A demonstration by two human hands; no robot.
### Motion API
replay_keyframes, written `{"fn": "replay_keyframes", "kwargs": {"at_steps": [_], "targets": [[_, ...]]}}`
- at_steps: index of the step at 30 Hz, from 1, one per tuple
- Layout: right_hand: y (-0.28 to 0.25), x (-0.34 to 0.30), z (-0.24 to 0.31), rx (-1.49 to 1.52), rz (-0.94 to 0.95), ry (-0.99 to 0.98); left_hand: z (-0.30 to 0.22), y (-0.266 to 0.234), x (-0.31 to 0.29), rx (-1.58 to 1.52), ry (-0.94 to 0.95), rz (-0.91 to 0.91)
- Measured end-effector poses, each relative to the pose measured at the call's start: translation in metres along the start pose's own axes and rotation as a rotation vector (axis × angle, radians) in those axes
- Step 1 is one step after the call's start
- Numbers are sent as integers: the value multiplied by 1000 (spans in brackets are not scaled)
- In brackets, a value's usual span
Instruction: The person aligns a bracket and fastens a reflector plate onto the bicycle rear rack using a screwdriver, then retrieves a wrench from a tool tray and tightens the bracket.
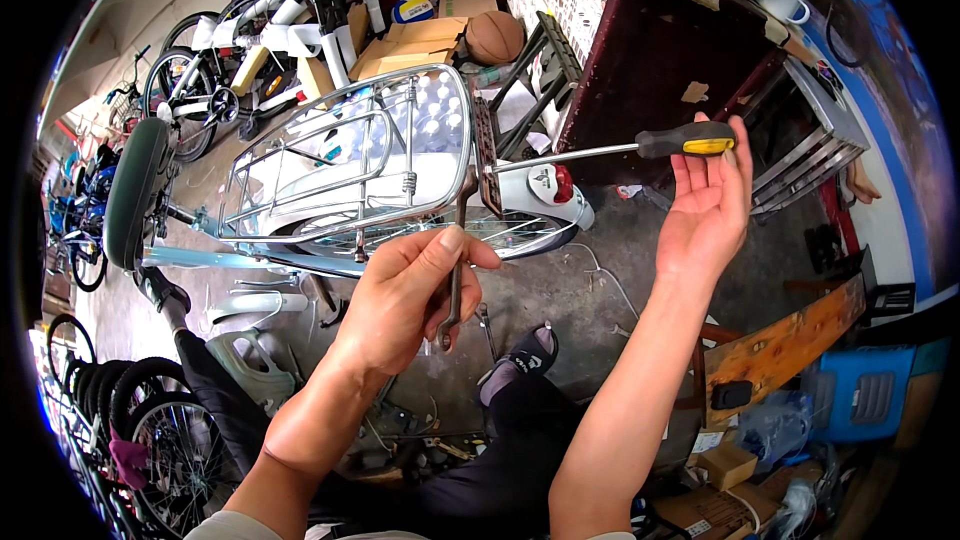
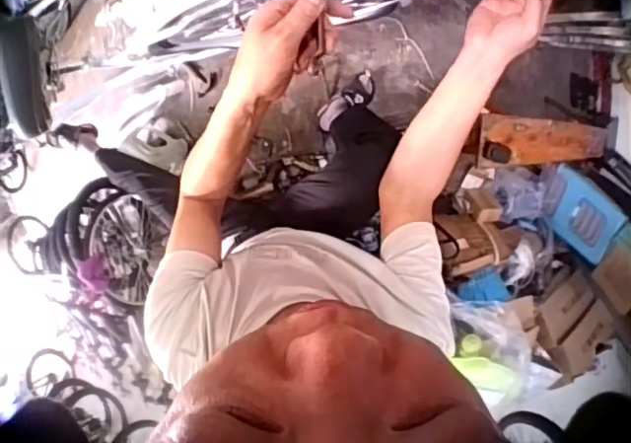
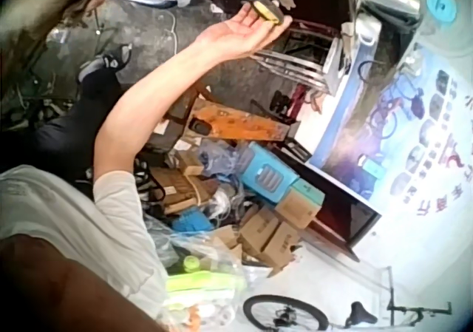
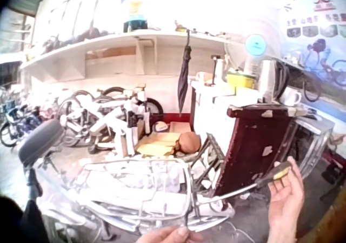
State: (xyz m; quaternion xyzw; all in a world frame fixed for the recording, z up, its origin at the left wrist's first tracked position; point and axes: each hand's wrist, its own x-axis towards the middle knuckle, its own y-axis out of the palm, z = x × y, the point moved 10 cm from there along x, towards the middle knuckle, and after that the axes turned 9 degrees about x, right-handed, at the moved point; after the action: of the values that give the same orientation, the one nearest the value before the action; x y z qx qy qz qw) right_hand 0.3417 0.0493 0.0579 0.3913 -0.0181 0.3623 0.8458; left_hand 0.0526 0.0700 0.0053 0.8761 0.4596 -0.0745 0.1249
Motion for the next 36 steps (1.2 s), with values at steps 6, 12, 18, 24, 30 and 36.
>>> {"fn": "replay_keyframes", "kwargs": {"at_steps": [6,12,18,24,30,36], "targets": [[0,3,-4,83,10,9,7,-2,4,104,48,-12],[-12,2,-4,-158,-154,-32,11,-3,8,235,123,-44],[5,2,-8,260,59,76,10,-4,6,260,116,-43],[8,1,-10,117,58,48,9,-5,8,322,146,-58],[3,1,-7,78,60,24,9,-4,19,557,262,-141],[6,1,-8,32,50,19,25,-11,51,604,295,-237]]}}
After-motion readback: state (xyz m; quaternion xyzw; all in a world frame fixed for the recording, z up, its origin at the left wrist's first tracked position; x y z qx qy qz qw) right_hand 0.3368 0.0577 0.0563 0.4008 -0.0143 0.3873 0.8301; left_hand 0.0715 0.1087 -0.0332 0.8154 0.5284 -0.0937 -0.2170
